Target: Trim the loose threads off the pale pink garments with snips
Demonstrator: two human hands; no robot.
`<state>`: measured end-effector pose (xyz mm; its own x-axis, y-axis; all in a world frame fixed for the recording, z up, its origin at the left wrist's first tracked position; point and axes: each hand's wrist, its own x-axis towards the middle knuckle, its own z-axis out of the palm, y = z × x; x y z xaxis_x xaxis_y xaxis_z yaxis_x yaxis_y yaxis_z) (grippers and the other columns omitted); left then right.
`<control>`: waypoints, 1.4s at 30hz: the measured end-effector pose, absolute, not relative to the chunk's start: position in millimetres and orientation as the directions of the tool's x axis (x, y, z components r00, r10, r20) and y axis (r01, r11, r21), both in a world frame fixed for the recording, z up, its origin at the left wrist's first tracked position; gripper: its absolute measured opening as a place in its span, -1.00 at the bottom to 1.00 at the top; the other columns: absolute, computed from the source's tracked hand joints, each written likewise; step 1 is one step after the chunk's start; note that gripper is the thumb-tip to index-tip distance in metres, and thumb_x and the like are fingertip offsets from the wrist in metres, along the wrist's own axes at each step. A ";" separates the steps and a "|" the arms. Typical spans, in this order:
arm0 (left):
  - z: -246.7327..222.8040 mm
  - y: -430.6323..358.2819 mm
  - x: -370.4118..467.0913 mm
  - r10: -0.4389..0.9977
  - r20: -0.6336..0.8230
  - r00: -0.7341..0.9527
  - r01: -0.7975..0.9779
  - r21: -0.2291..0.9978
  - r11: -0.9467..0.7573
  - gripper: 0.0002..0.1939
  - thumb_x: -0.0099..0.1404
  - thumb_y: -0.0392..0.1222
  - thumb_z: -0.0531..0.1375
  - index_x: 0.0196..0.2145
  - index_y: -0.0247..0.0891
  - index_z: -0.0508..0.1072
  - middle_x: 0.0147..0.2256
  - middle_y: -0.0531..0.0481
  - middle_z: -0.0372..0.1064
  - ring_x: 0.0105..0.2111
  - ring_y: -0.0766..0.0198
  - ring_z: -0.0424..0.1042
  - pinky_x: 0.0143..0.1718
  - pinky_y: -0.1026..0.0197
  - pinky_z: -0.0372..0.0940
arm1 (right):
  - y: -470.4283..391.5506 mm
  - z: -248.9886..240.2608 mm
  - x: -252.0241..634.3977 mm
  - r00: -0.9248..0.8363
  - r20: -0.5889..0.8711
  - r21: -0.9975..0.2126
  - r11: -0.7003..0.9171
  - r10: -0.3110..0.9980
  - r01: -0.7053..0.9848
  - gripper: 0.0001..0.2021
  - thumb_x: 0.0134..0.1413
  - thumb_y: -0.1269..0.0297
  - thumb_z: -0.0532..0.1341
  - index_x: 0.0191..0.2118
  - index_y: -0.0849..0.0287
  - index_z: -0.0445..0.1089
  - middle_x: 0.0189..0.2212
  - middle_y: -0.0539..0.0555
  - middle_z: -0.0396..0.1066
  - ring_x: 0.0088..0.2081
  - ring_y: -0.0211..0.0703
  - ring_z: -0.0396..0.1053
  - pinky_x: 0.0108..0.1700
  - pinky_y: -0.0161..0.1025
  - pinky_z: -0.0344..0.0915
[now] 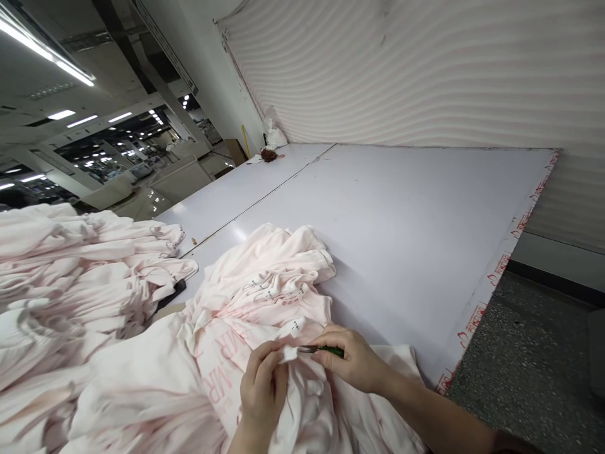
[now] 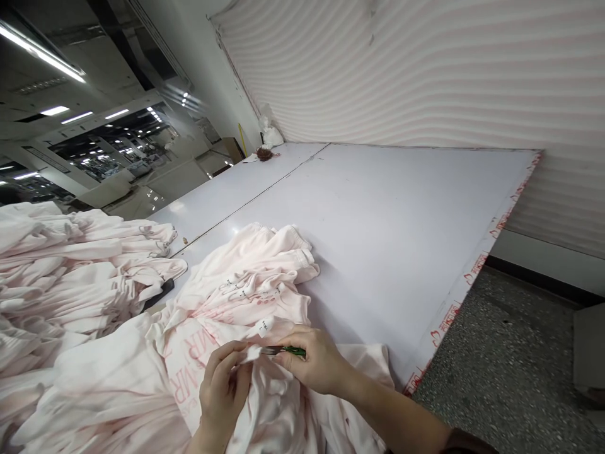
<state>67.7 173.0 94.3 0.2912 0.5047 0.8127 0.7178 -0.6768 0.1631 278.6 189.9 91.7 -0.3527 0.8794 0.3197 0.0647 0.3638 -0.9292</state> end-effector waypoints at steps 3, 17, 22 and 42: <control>88.7 171.2 65.2 0.533 0.798 0.282 0.722 0.190 -0.666 -0.63 0.21 -0.56 0.10 -0.12 -0.18 0.35 -0.18 -0.10 0.34 -0.20 0.24 0.46 -0.39 0.32 0.41 | 188.5 94.6 276.0 -0.345 0.392 -0.903 0.428 0.853 0.032 -0.72 0.11 0.35 0.26 -0.05 0.02 0.54 -0.22 0.07 0.53 -0.21 -0.14 0.46 -0.13 -0.24 0.37; 82.5 157.0 76.0 0.567 0.823 0.033 0.762 0.346 -0.548 -0.76 0.20 -0.47 0.19 -0.29 -0.12 0.47 -0.42 0.04 0.25 -0.45 0.31 0.34 -0.39 0.27 0.28 | 189.2 108.8 271.8 -0.428 0.425 -0.856 0.508 0.798 0.099 -0.74 0.11 0.38 0.27 -0.08 0.03 0.56 -0.31 0.04 0.55 -0.24 -0.13 0.47 -0.18 -0.28 0.37; 81.4 144.3 84.1 0.746 0.654 -0.127 0.735 0.567 -0.372 -0.92 0.24 -0.30 0.18 -0.32 -0.14 0.45 -0.44 -0.02 0.41 -0.50 0.28 0.35 -0.39 0.25 0.24 | 188.9 106.0 271.1 -0.432 0.391 -0.847 0.501 0.813 0.177 -0.79 0.10 0.35 0.30 -0.15 0.03 0.59 -0.35 0.03 0.53 -0.31 -0.16 0.47 -0.25 -0.32 0.34; 108.6 153.9 76.6 0.943 -0.144 -0.299 -0.181 0.979 0.092 -0.29 -0.10 0.07 0.46 -0.03 -0.12 0.30 -0.44 0.11 0.46 -0.44 0.38 0.37 -0.34 0.35 0.25 | 182.7 91.0 253.3 -0.349 0.561 -0.651 0.660 0.751 0.374 -0.82 0.16 0.29 0.26 -0.12 0.13 0.51 -0.34 0.06 0.51 -0.34 -0.13 0.46 -0.27 -0.24 0.27</control>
<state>76.6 153.9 108.6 -0.2992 0.9433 -0.1436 -0.1810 0.0917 0.9792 253.3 182.7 91.0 -0.3485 0.7507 0.5612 0.3738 0.6604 -0.6513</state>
